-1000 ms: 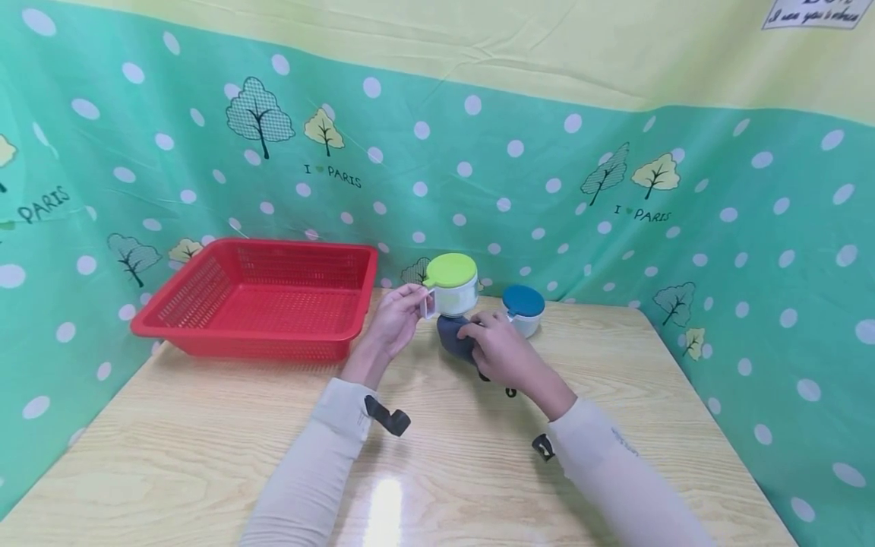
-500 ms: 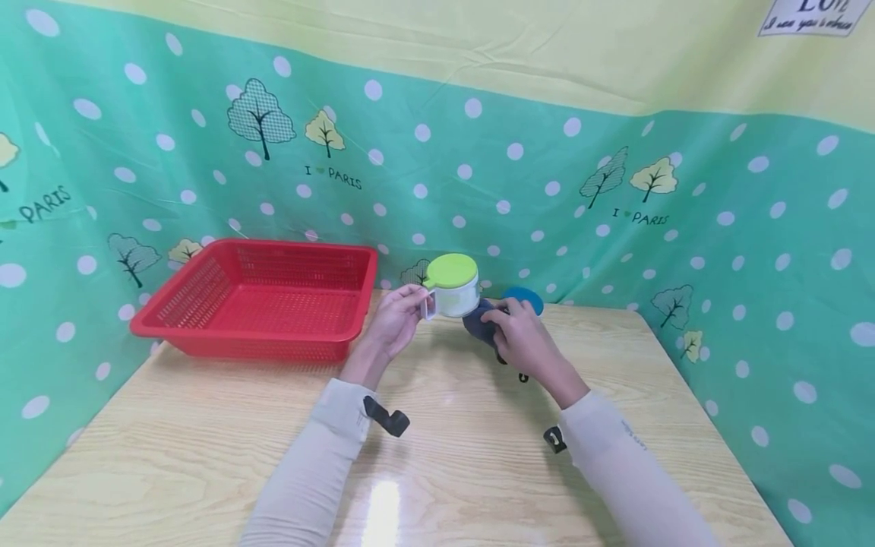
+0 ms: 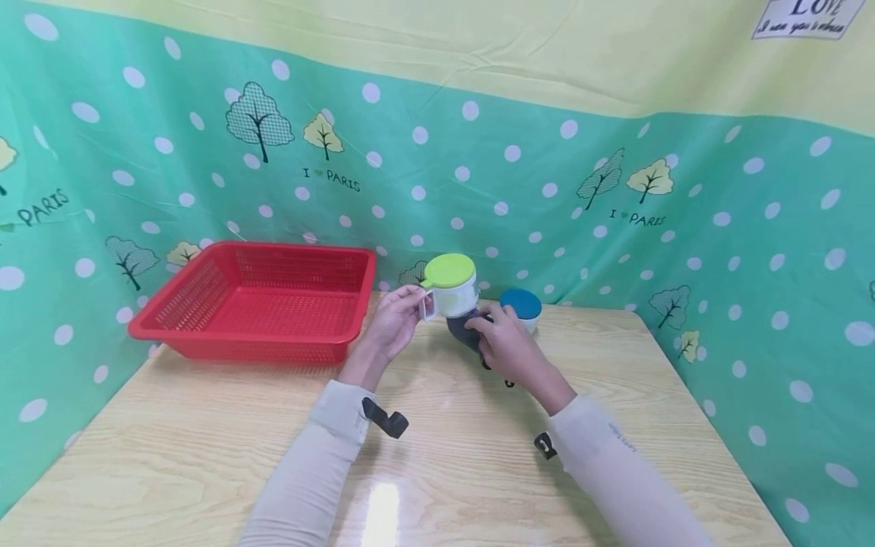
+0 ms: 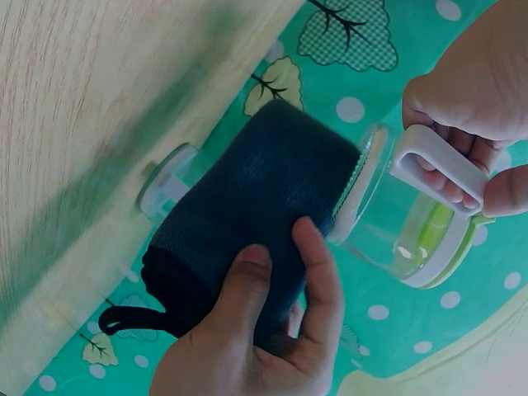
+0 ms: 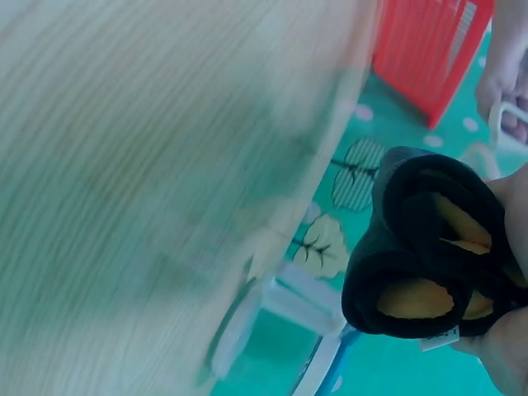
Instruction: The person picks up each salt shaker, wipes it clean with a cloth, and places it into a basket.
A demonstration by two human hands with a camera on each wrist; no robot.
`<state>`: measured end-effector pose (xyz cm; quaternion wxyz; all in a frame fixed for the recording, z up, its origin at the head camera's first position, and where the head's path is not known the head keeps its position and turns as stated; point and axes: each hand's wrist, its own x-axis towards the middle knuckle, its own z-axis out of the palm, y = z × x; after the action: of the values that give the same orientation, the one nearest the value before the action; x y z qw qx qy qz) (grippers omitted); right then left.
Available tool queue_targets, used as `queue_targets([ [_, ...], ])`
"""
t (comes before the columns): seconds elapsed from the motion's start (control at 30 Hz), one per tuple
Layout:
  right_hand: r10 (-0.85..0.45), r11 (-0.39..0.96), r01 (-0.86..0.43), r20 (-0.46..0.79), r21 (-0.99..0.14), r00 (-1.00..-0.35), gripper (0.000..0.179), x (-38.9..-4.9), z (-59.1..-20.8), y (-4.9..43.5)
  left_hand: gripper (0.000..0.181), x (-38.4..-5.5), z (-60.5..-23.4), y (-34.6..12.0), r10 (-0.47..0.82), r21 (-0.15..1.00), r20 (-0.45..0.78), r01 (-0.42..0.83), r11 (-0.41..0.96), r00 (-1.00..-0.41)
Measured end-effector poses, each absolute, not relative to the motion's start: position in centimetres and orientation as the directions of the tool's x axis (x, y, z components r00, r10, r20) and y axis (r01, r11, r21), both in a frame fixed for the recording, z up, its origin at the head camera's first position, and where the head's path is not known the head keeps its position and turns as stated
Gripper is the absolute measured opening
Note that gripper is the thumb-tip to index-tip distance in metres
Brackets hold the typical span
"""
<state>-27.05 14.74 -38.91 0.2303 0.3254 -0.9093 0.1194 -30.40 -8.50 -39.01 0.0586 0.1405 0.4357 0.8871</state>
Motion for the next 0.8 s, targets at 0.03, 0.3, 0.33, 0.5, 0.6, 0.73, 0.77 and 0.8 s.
queue_targets([
  [0.03,-0.546,0.754,-0.655,0.499,-0.057,-0.673,0.026,-26.9,-38.9,14.5,0.027,-30.4,-39.0,-8.5,0.226,0.788,0.199,0.019,-0.616,-0.954],
  [0.3,-0.539,0.749,-0.658,0.511,-0.073,-0.670,0.027,-27.1,-39.0,14.5,0.026,-30.4,-38.9,-8.4,0.224,0.786,0.199,0.019,-0.618,-0.954],
  [0.33,-0.529,0.756,-0.650,0.512,-0.079,-0.677,0.027,-27.3,-39.0,14.6,0.026,-30.4,-38.9,-8.5,0.226,0.788,0.199,0.018,-0.616,-0.953],
  [0.5,-0.491,0.788,-0.610,0.509,-0.086,-0.707,0.027,-27.8,-39.1,15.1,0.026,-30.4,-38.9,-8.5,0.227,0.790,0.193,0.014,-0.613,-0.955],
  [0.6,-0.510,0.784,-0.618,0.509,-0.056,-0.693,0.028,-27.7,-39.2,15.1,0.026,-30.5,-38.9,-8.4,0.226,0.790,0.189,0.011,-0.612,-0.956],
  [0.73,-0.571,0.747,-0.665,0.506,-0.006,-0.646,0.031,-27.1,-39.1,14.6,0.025,-30.6,-39.0,-8.5,0.218,0.792,0.188,0.017,-0.610,-0.958],
  [0.77,-0.584,0.737,-0.676,0.504,0.002,-0.636,0.031,-27.0,-39.1,14.5,0.025,-30.6,-39.0,-8.6,0.215,0.792,0.188,0.019,-0.610,-0.958],
  [0.8,-0.595,0.729,-0.684,0.502,0.008,-0.628,0.032,-26.8,-39.0,14.3,0.025,-30.6,-39.0,-8.6,0.210,0.792,0.189,0.022,-0.611,-0.959],
])
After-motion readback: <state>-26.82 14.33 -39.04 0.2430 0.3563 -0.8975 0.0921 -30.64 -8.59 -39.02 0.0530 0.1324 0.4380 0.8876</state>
